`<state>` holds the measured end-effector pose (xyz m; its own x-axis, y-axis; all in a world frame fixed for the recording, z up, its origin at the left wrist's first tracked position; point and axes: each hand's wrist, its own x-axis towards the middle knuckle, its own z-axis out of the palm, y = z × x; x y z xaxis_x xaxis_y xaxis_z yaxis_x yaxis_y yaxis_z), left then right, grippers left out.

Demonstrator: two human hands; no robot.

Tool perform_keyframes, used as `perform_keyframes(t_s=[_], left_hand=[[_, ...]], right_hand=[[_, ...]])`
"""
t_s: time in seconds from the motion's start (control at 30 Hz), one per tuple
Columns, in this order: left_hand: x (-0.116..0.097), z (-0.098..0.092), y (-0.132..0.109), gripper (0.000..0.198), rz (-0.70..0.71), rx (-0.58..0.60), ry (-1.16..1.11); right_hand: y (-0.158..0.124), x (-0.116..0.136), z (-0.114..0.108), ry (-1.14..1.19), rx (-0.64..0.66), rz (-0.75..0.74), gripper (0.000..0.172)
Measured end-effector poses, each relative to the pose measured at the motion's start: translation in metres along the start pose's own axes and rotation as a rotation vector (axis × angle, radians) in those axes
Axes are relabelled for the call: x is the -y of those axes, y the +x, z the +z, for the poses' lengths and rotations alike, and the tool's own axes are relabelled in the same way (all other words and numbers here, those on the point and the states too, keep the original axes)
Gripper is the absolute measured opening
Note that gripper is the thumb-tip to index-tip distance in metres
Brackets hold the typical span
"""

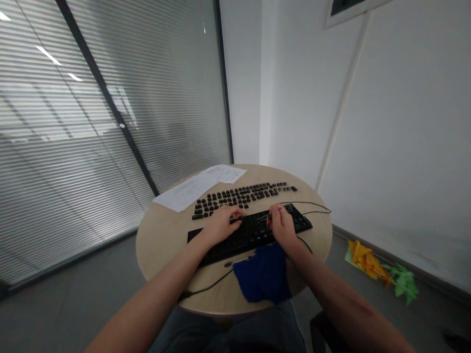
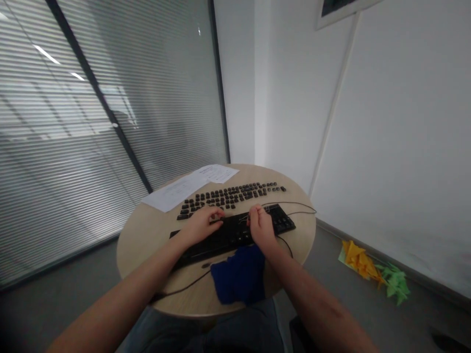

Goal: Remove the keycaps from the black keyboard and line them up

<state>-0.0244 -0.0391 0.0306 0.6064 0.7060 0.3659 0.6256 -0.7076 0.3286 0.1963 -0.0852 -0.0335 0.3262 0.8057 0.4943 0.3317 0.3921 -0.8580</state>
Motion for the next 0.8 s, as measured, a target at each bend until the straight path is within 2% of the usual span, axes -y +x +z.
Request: perform_keyframes(t_s=[0.13,0.3,0.43,0.63,0.8], left_hand=[[0.005,0.005,0.026,0.015,0.015,0.007,0.142],[0.011,0.027,0.075,0.015,-0.014,0.059,0.287],[0.008,0.047,0.107,0.018,-0.02,0.099,0.351],[0.005,0.072,0.121,0.017,-0.041,0.163,0.403],[0.009,0.077,0.121,0.016,-0.106,0.193,0.438]], right_hand=[[-0.001,0.003,-0.001,0.016,0.014,-0.024,0.04],[-0.001,0.005,-0.005,-0.011,-0.003,-0.048,0.038],[0.003,0.002,-0.01,-0.019,-0.059,-0.071,0.037],[0.005,0.0,-0.013,-0.014,-0.081,-0.077,0.034],[0.003,0.004,-0.014,-0.013,-0.066,-0.077,0.035]])
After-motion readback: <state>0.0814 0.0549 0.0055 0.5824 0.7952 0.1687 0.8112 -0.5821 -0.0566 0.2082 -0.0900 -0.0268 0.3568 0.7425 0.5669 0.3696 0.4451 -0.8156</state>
